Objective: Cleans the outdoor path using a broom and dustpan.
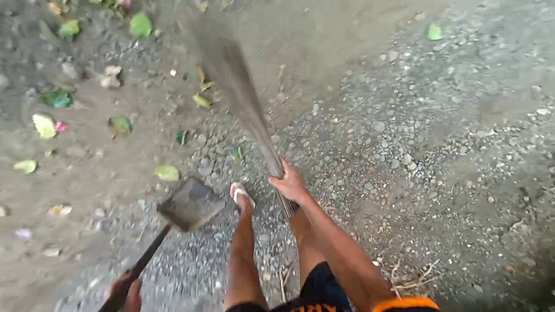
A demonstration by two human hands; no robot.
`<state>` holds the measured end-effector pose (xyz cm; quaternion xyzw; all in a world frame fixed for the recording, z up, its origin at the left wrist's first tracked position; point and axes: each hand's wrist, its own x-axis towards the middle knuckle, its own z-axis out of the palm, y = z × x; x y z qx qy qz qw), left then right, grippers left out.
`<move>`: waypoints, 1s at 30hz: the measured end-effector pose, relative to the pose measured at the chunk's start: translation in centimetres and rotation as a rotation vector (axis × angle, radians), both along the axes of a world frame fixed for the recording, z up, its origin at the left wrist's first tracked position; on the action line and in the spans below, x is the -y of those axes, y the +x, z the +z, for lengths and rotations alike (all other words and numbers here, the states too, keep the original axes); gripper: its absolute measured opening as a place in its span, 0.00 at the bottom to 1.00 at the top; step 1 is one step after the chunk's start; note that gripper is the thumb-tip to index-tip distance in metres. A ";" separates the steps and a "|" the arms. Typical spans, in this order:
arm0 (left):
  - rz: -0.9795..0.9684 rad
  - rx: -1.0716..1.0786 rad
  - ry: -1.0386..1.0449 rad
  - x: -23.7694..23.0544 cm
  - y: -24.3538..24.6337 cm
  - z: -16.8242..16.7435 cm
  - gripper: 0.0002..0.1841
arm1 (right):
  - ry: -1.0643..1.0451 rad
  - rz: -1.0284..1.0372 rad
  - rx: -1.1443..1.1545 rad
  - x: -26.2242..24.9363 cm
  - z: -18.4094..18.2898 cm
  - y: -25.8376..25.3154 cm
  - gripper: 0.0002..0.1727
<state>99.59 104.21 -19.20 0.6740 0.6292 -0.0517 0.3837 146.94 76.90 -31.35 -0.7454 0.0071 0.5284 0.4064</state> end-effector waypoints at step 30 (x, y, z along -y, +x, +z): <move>-0.030 0.208 0.146 -2.3 -7.9 -1.7 0.14 | -0.421 -0.697 -0.241 -15.1 4.6 -15.5 0.26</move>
